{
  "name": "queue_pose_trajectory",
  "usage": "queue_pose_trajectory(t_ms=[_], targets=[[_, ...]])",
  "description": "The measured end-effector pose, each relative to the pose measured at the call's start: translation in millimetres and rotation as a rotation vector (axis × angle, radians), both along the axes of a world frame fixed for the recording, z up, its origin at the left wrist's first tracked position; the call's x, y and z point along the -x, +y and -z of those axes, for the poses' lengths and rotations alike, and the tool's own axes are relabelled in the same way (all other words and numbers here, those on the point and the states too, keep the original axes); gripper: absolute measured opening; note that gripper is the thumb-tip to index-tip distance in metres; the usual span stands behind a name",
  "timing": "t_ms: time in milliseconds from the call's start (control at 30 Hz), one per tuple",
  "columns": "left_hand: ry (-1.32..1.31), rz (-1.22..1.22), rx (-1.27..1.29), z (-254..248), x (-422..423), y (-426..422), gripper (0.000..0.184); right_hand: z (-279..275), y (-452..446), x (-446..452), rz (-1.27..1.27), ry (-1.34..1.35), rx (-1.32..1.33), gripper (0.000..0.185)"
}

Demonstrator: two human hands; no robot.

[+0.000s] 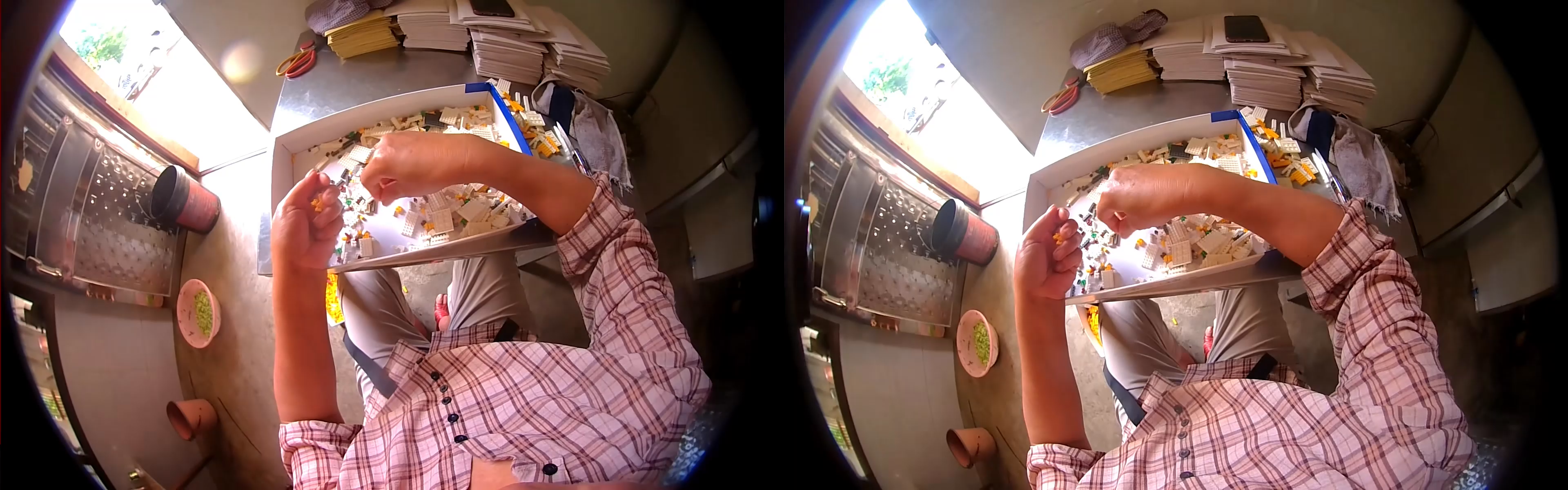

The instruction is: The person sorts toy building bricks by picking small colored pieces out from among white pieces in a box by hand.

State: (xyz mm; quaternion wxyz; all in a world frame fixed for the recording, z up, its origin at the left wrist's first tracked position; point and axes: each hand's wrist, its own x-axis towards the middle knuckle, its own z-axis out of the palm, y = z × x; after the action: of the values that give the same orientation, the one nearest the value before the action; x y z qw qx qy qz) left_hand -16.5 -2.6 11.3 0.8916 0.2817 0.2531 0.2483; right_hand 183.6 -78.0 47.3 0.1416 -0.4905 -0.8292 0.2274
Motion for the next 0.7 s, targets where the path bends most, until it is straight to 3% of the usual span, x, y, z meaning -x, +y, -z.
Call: queue_pose_trajectory(t_ms=[100, 300, 400, 500, 700], targets=[[0.008, -0.002, -0.002, -2, 0, -2, 0.015, -7, -7, 1, 0.016, -0.079, 0.150, 0.008], [-0.011, 0.045, -0.006, -1, 1, -1, 0.014, -4, -11, 6, 0.002, -0.316, -0.031, 0.011], [0.001, 0.058, -0.009, 2, 1, 1, 0.017, -8, -3, 3, 0.132, -0.195, -0.140, 0.010], [0.011, 0.100, -0.006, 1, 0, 2, 0.023, -19, 3, 9, 0.169, 0.191, -0.384, 0.011], [-0.073, 0.170, -0.007, -10, -3, -4, 0.028, -27, 14, 27, -0.111, 0.279, -0.557, 0.009]])
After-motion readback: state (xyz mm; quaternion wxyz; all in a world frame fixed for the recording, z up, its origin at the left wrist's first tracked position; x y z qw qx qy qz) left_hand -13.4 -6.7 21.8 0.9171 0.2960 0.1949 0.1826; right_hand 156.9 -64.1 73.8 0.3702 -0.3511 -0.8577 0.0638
